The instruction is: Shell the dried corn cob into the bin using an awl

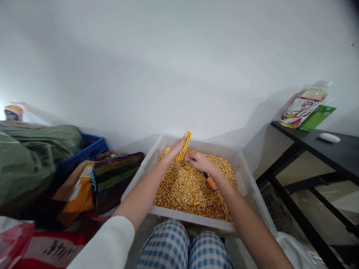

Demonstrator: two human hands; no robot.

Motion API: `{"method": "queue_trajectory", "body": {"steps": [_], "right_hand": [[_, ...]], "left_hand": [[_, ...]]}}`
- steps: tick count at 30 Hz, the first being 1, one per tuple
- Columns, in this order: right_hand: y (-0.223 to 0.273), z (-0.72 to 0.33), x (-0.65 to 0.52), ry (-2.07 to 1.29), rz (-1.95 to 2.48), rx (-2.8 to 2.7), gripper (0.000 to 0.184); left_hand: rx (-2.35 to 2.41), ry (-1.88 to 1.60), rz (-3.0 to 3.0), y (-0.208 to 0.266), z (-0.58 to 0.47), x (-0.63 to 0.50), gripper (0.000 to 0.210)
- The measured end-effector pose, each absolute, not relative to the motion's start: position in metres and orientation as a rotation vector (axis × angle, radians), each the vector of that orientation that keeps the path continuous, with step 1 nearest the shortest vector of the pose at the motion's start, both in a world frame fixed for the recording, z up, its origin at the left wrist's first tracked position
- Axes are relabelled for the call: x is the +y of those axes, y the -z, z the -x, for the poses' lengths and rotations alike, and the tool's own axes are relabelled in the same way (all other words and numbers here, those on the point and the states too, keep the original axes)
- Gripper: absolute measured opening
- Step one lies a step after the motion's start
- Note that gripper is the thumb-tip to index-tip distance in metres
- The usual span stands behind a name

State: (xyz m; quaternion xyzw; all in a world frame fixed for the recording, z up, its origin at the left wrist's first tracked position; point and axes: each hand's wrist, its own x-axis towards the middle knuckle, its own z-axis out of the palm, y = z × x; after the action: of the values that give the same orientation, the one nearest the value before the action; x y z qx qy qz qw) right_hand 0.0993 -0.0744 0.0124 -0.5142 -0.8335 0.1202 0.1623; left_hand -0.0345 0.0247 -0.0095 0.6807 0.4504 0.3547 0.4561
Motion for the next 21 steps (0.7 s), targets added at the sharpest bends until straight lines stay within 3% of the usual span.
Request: {"method": "queue_trajectory", "body": {"steps": [3, 21], "right_hand": [[-0.010, -0.097, -0.075, -0.398, 1.431, -2.381, 0.026], [-0.009, -0.097, -0.077, -0.260, 1.560, -2.433, 0.040]], "left_hand": [[1.092, -0.817, -1.505, 0.014, 0.035, 0.028, 0.072], [1.156, -0.911, -1.285, 0.006, 0.042, 0.026, 0.084]]}}
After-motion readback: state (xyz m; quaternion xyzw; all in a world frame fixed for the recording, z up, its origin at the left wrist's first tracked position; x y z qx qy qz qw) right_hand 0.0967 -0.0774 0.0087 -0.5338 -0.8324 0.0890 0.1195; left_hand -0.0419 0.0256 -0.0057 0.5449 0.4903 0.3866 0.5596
